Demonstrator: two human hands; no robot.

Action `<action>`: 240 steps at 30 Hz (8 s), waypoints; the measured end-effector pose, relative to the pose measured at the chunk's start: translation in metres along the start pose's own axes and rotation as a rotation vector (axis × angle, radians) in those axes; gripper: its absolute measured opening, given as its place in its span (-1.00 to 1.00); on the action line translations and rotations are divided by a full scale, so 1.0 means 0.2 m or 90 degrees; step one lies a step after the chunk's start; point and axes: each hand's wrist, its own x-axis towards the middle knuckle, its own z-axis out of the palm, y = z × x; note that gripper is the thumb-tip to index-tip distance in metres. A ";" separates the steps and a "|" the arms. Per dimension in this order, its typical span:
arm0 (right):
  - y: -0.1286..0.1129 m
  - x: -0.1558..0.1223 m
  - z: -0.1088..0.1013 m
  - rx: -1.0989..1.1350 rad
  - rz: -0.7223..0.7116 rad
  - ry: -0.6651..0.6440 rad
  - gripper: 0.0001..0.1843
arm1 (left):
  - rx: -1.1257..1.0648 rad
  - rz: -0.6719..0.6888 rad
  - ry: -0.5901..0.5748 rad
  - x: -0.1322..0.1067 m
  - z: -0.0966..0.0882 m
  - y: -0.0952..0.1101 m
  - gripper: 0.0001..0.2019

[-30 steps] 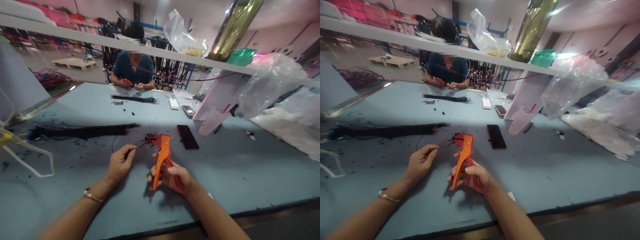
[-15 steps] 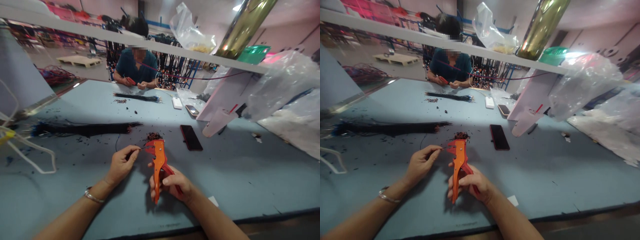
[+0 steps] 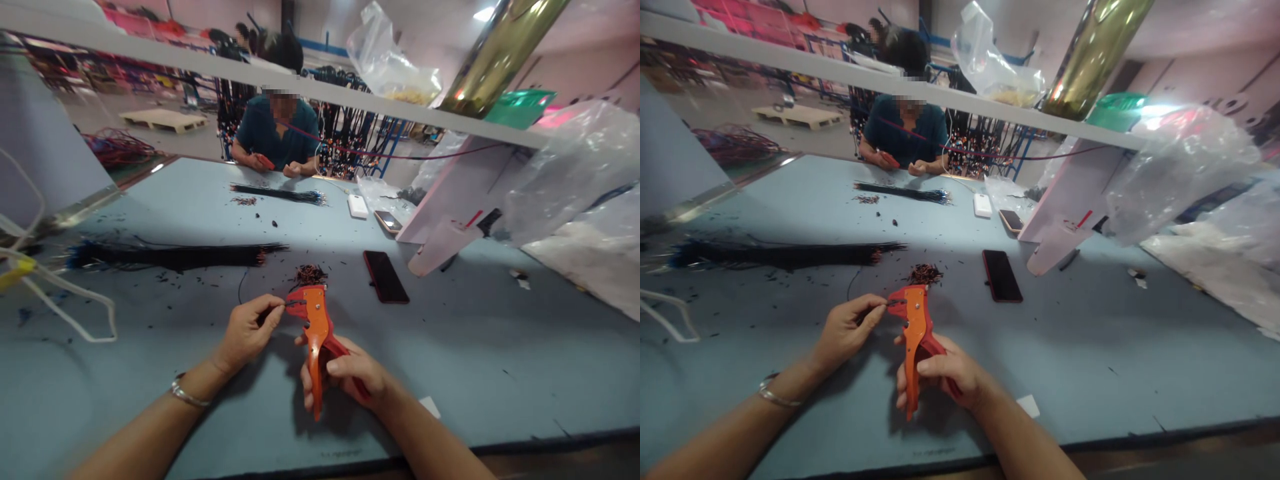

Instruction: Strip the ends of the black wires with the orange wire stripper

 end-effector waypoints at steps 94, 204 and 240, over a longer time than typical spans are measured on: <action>0.02 0.03 0.06 0.020 -0.070 0.093 -0.59 | -0.013 -0.105 0.013 0.01 0.05 0.02 -0.76; -0.05 0.02 0.08 -0.903 -0.396 0.356 -0.54 | -0.353 -0.257 -0.060 0.00 0.05 0.12 -0.77; -0.09 0.05 0.15 -0.904 -0.261 0.390 -0.63 | -0.329 -0.257 -0.025 0.01 0.08 0.18 -0.75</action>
